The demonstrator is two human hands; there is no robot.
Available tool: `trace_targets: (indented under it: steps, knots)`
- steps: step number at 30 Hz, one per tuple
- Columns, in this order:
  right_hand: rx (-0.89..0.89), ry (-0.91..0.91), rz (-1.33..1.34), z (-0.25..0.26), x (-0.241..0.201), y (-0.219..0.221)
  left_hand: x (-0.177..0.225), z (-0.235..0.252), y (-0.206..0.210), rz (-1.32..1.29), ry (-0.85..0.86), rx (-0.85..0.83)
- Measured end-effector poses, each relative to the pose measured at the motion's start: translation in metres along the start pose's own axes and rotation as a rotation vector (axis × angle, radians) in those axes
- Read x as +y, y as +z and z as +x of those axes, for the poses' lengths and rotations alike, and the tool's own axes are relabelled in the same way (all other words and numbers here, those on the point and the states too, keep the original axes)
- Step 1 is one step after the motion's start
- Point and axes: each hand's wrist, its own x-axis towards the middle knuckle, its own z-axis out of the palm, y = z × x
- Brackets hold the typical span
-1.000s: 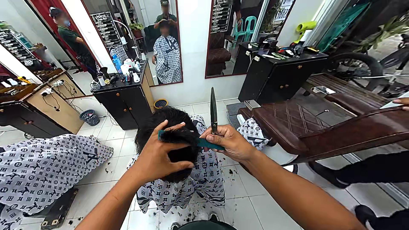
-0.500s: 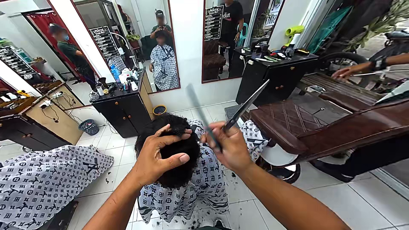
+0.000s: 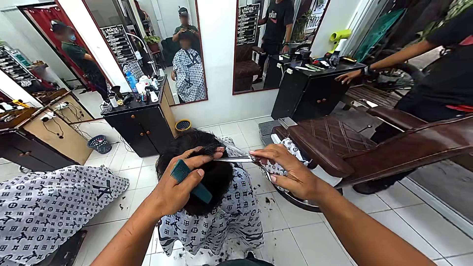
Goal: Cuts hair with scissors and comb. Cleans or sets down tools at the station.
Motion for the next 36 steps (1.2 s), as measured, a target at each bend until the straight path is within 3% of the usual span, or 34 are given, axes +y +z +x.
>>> trace_targets:
  steps: [5,11,15,21,24,26,29,31,34,36]
  knots:
    - [-0.065,-0.072,-0.1,0.031,-0.008,0.001,-0.001,-0.001,-0.002,0.116,0.044,-0.039]
    - [0.064,0.006,-0.131,0.014,0.001,-0.031,-0.003,0.002,-0.006,0.083,0.064,-0.083]
    - [-0.04,0.001,-0.072,0.013,-0.005,-0.029,-0.006,-0.001,-0.006,0.057,0.06,-0.058]
    - [-0.171,-0.12,-0.154,0.055,-0.017,-0.021,-0.011,-0.006,-0.003,0.034,0.069,-0.017]
    - [-0.065,-0.213,-0.338,0.063,-0.02,-0.036,-0.013,-0.004,-0.005,0.042,0.105,-0.061]
    - [0.027,-0.18,-0.374,0.059,-0.02,-0.051,-0.013,-0.003,-0.006,0.054,0.098,-0.075]
    - [0.148,0.008,-0.228,0.054,-0.019,-0.062,-0.007,-0.001,-0.012,-0.004,0.152,-0.054]
    - [0.224,0.111,-0.021,0.065,-0.023,-0.054,0.01,0.012,-0.016,-0.201,0.286,0.08]
    - [0.266,0.207,0.328,0.098,-0.044,-0.017,0.037,0.063,-0.019,-0.446,0.451,0.304]
    - [0.207,0.205,0.629,0.118,-0.057,0.009,0.035,0.096,-0.017,-0.523,0.42,0.368]
